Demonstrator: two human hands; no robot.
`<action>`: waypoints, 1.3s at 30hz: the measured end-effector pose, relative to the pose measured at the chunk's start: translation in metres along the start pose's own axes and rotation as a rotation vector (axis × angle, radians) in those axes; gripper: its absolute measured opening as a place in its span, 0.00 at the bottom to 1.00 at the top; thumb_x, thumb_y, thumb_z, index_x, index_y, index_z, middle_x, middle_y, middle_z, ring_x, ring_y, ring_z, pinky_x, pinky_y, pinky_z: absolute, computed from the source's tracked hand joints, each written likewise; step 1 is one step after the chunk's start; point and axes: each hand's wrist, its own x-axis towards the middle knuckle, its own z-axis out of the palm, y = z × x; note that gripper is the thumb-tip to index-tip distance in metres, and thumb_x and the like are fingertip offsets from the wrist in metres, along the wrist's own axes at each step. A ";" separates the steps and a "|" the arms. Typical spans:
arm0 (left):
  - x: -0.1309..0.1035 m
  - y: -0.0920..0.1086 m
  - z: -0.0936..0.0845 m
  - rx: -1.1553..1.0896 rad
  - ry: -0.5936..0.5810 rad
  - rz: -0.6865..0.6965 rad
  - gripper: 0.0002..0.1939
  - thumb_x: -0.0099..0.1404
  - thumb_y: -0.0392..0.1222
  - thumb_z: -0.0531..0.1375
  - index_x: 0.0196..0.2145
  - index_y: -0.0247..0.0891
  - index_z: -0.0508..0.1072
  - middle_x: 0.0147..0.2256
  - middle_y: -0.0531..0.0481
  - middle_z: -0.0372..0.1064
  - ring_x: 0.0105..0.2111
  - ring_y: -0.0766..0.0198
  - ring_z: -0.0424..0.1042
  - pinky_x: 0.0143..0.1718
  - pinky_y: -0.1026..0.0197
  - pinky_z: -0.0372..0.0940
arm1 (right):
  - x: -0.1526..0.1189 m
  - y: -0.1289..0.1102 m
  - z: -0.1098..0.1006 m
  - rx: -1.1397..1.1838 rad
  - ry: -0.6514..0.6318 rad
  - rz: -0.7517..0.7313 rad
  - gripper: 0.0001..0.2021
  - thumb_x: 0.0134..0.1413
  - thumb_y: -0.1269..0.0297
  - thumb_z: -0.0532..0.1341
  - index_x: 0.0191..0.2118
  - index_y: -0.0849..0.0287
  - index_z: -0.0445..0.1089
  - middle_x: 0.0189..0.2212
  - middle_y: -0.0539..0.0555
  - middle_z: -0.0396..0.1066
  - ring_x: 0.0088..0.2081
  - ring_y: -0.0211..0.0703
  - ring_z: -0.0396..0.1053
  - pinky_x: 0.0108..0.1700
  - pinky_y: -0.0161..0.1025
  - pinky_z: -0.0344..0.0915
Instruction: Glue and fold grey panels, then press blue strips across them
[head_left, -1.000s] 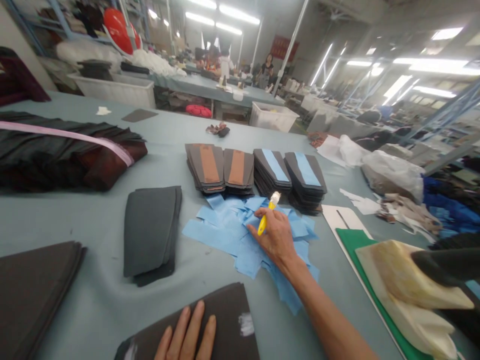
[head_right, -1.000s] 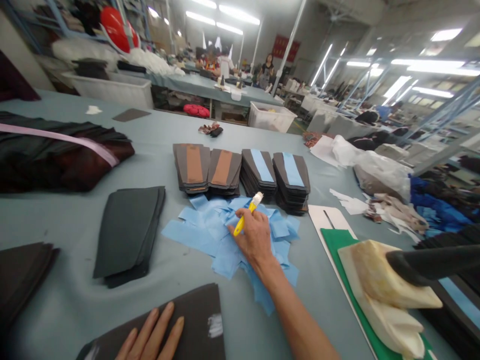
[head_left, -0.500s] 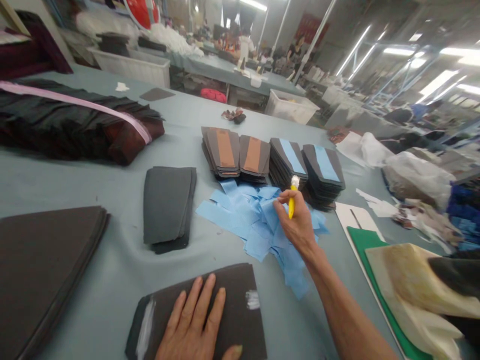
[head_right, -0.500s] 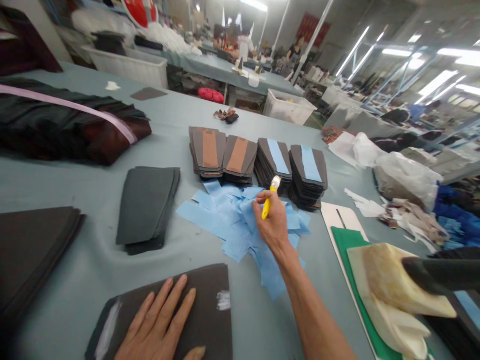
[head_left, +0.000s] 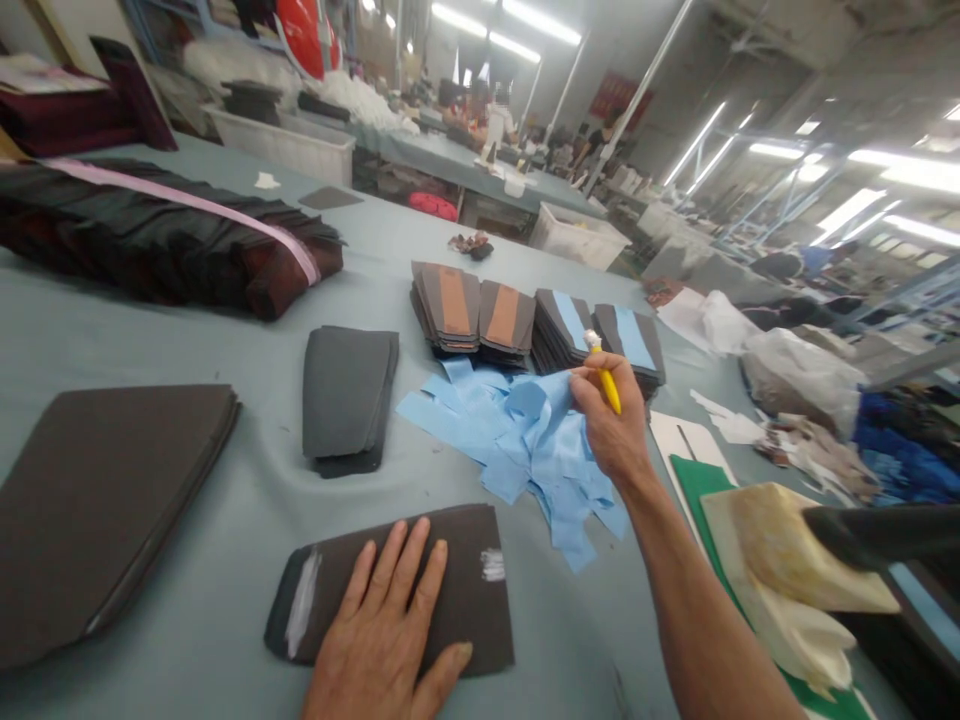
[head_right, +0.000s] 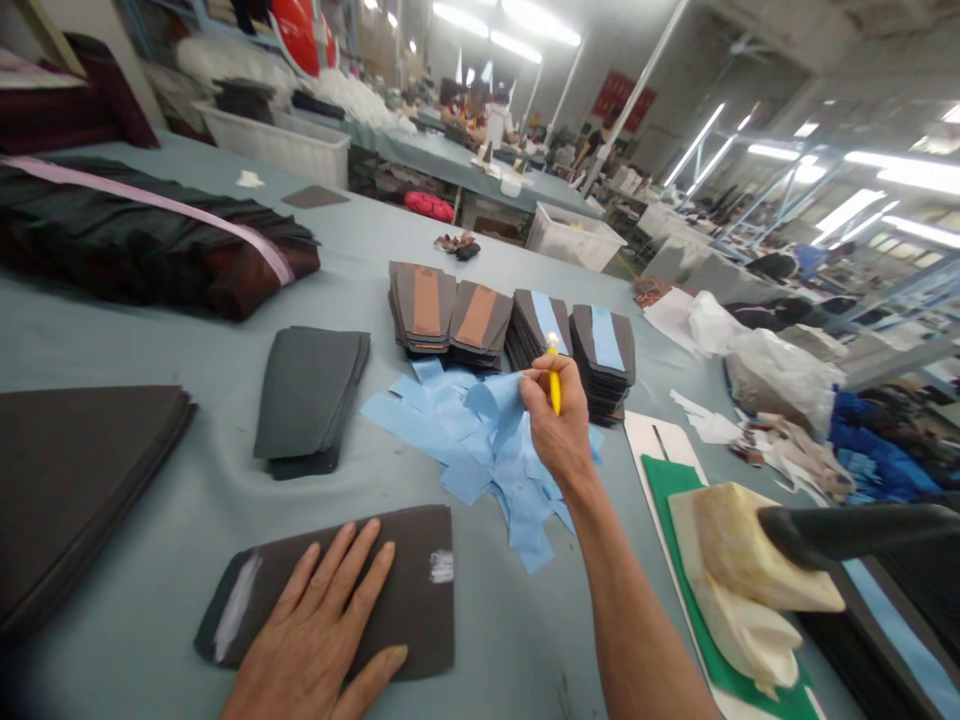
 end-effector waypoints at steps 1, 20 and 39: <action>0.001 0.000 -0.001 0.004 -0.010 -0.002 0.37 0.72 0.62 0.56 0.67 0.33 0.69 0.68 0.36 0.67 0.67 0.44 0.65 0.72 0.45 0.48 | 0.001 -0.005 0.001 0.000 -0.011 -0.003 0.14 0.56 0.55 0.63 0.45 0.50 0.62 0.33 0.47 0.70 0.33 0.41 0.68 0.37 0.39 0.68; 0.058 0.005 -0.057 -1.779 -0.368 -0.717 0.38 0.66 0.68 0.63 0.62 0.36 0.75 0.55 0.38 0.78 0.54 0.47 0.76 0.59 0.48 0.69 | -0.073 -0.103 0.032 0.055 -0.388 0.047 0.09 0.62 0.58 0.64 0.39 0.52 0.63 0.31 0.46 0.69 0.27 0.36 0.64 0.27 0.33 0.61; 0.053 0.021 -0.056 -2.293 -0.359 -0.919 0.28 0.67 0.66 0.66 0.43 0.34 0.83 0.39 0.41 0.84 0.38 0.55 0.82 0.45 0.56 0.75 | -0.112 -0.091 0.046 0.050 -0.161 0.122 0.08 0.56 0.60 0.64 0.38 0.52 0.65 0.29 0.45 0.65 0.29 0.38 0.66 0.34 0.39 0.66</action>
